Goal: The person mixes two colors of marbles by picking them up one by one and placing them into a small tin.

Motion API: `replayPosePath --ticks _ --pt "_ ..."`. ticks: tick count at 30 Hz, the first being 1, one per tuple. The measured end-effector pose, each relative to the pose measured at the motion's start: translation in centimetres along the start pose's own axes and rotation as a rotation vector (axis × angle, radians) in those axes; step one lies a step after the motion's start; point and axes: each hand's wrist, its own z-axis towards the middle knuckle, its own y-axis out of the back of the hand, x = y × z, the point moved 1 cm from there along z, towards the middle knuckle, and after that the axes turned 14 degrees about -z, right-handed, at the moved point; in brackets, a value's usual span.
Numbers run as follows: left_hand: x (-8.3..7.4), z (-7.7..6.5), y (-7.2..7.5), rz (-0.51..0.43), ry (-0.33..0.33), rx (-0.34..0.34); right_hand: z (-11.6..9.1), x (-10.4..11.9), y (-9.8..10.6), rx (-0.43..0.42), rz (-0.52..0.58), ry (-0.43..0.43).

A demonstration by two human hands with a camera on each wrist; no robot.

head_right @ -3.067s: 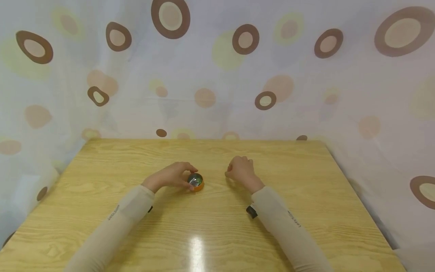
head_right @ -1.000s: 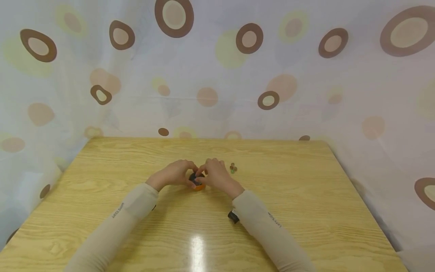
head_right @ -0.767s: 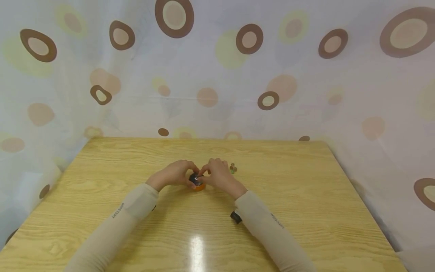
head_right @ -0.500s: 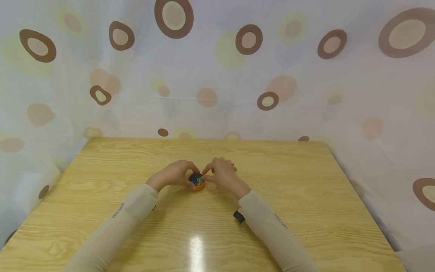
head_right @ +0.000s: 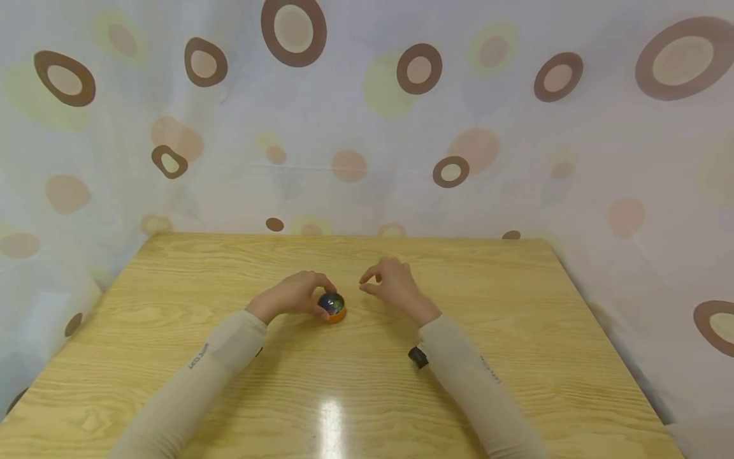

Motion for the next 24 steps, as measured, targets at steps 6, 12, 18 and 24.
replayPosePath --ticks 6,12,18,24 --pt "0.1 0.0 -0.1 0.007 -0.011 -0.008 -0.3 -1.9 0.9 -0.026 0.033 -0.034" --pt "0.2 -0.1 -0.1 0.023 -0.029 -0.013 -0.6 -3.2 0.9 -0.008 0.011 -0.075" --pt "0.1 -0.3 -0.1 0.007 -0.025 -0.011 -0.8 -4.0 0.4 0.025 -0.023 -0.126" --pt "0.0 -0.3 -0.1 0.001 -0.010 -0.010 -0.9 -4.5 0.2 0.049 -0.050 -0.158"
